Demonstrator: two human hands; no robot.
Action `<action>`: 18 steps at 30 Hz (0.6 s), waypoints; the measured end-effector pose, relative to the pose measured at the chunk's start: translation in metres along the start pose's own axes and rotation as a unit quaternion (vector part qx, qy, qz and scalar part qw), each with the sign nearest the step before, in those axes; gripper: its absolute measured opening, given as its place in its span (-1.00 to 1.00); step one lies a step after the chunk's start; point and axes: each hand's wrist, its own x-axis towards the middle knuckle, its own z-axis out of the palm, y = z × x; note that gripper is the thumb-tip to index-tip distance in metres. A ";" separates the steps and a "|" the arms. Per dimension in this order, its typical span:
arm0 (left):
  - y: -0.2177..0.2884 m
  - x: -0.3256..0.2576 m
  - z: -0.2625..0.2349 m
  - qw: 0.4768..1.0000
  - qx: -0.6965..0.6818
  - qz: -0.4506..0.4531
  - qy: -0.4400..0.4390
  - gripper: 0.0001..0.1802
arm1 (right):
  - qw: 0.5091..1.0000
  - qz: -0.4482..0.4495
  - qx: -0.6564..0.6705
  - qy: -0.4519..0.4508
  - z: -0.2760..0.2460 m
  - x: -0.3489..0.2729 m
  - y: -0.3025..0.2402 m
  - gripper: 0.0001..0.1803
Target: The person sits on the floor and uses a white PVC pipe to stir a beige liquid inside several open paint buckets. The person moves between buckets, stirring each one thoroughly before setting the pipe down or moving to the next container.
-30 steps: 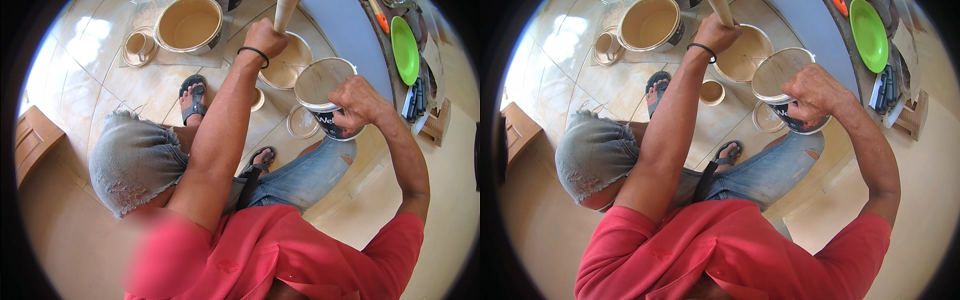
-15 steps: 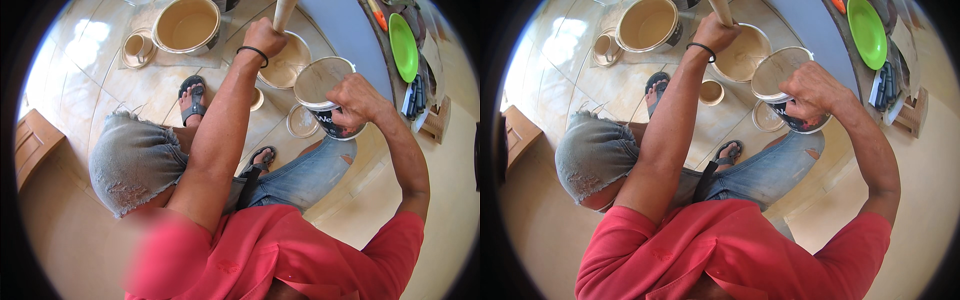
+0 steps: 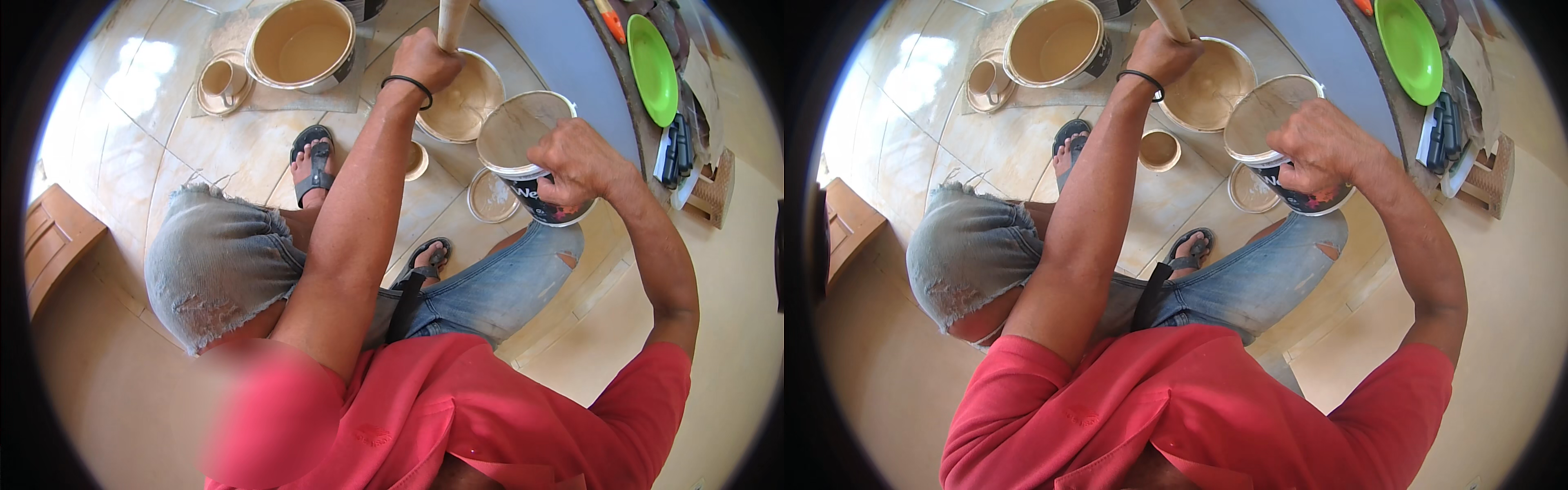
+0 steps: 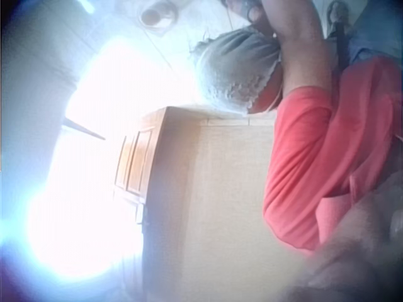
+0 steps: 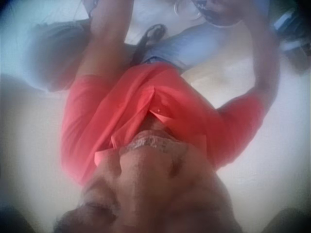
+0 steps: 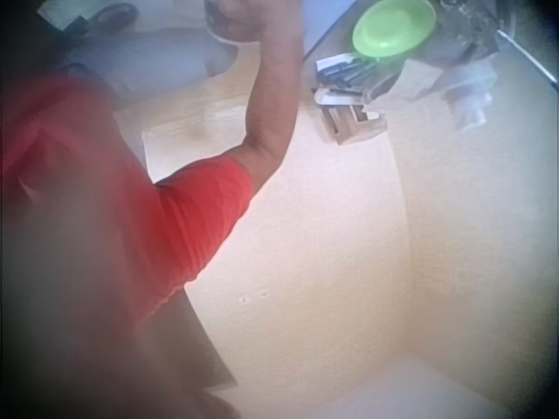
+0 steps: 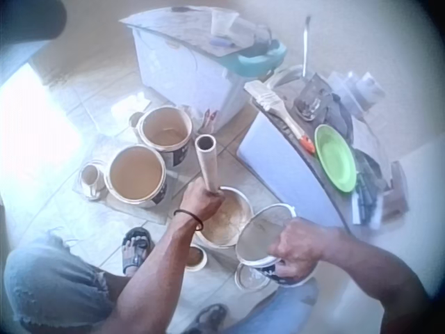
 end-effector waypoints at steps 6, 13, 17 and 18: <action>0.002 0.001 -0.004 1.000 -0.005 0.010 -0.010 -0.58 | 0.995 -0.013 -0.040 0.093 0.026 -0.035 -0.008 -0.84; 0.009 -0.007 -0.004 0.998 0.018 0.053 -0.013 -0.67 | 0.980 0.043 -0.045 0.191 0.090 -0.084 -0.011 -0.81; 0.003 -0.015 0.004 0.993 0.048 0.110 -0.009 -0.70 | 0.967 0.088 -0.042 0.236 0.144 -0.089 0.018 -0.84; 0.001 -0.017 0.008 0.989 0.058 0.133 -0.006 -0.71 | 0.964 0.107 -0.046 0.241 0.154 -0.088 0.026 -0.85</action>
